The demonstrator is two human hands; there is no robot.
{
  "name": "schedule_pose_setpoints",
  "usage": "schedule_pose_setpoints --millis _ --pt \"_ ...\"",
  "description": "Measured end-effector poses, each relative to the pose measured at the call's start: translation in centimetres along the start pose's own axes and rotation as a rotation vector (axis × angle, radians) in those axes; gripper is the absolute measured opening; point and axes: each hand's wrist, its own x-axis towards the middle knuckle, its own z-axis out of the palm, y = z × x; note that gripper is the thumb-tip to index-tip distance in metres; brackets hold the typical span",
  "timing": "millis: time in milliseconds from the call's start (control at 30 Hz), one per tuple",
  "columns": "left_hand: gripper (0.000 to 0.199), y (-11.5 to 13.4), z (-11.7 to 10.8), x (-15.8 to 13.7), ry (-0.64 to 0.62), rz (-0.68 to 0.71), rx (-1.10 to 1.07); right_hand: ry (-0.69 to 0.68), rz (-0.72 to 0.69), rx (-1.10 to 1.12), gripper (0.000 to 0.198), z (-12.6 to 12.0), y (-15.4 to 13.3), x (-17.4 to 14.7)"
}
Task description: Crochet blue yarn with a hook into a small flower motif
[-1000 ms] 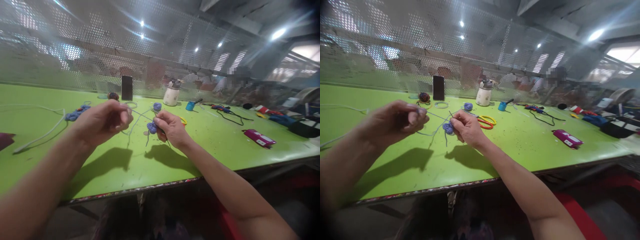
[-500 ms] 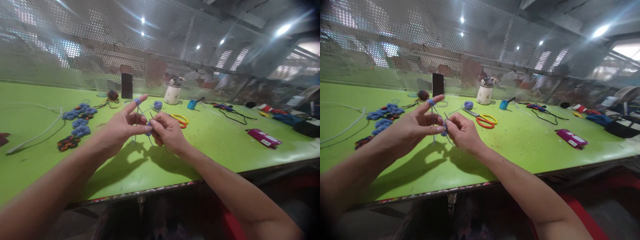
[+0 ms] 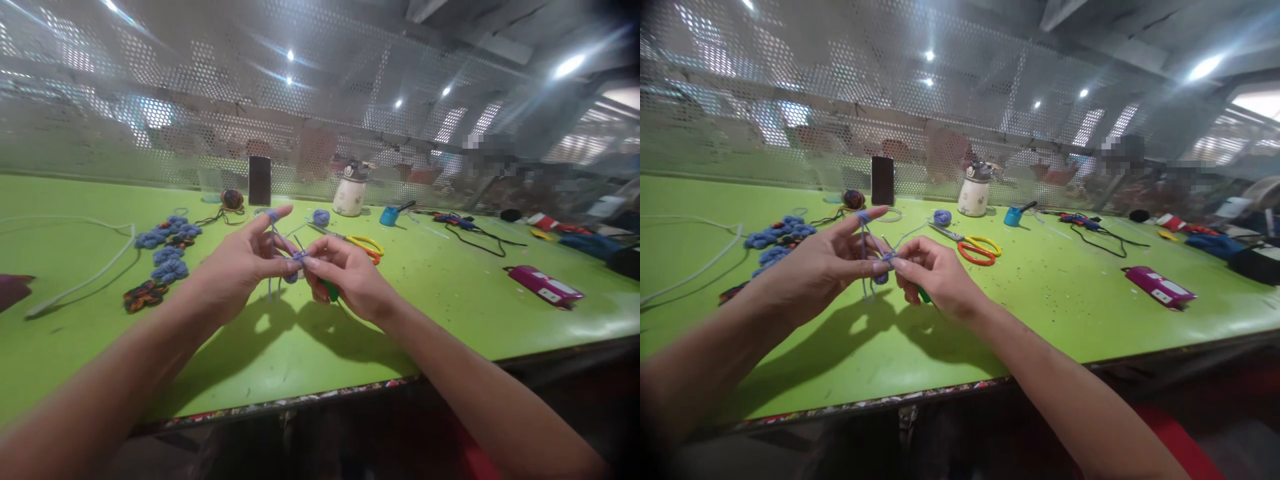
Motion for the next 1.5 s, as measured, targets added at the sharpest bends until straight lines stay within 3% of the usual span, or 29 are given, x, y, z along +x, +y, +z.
schedule_pose_setpoints --millis 200,567,667,833,933,1100,1333,1500 --pt "0.087 0.3 -0.4 0.0 0.0 -0.022 -0.001 -0.06 0.0 0.028 0.019 -0.7 -0.3 -0.1" --pt "0.101 0.5 -1.1 -0.1 -0.034 -0.017 -0.001 0.035 -0.232 -0.502 0.024 -1.1 -0.6 -0.5" --pt "0.096 0.6 -1.0 -0.1 -0.03 -0.016 -0.004 0.051 -0.241 -0.445 0.028 -1.0 -0.7 -0.4" --pt "0.083 0.6 -0.7 -0.2 -0.004 0.012 -0.024 0.008 -0.043 -0.079 0.029 -0.8 -0.6 -0.1" --pt "0.073 0.4 -0.5 -0.1 0.011 -0.001 -0.026 0.032 0.006 0.044 0.028 -0.7 -0.3 0.0" --pt "0.056 0.2 -0.1 0.0 0.061 0.029 -0.015 0.061 -0.023 0.041 0.024 -0.8 -0.1 0.0" --pt "0.081 0.7 0.5 -0.8 0.079 0.186 0.161 0.048 -0.047 -0.023 0.02 -1.1 -0.1 -0.1" --pt "0.077 0.7 0.5 -1.2 0.08 0.242 0.263 0.044 -0.085 -0.13 0.02 -1.1 -0.4 -0.2"
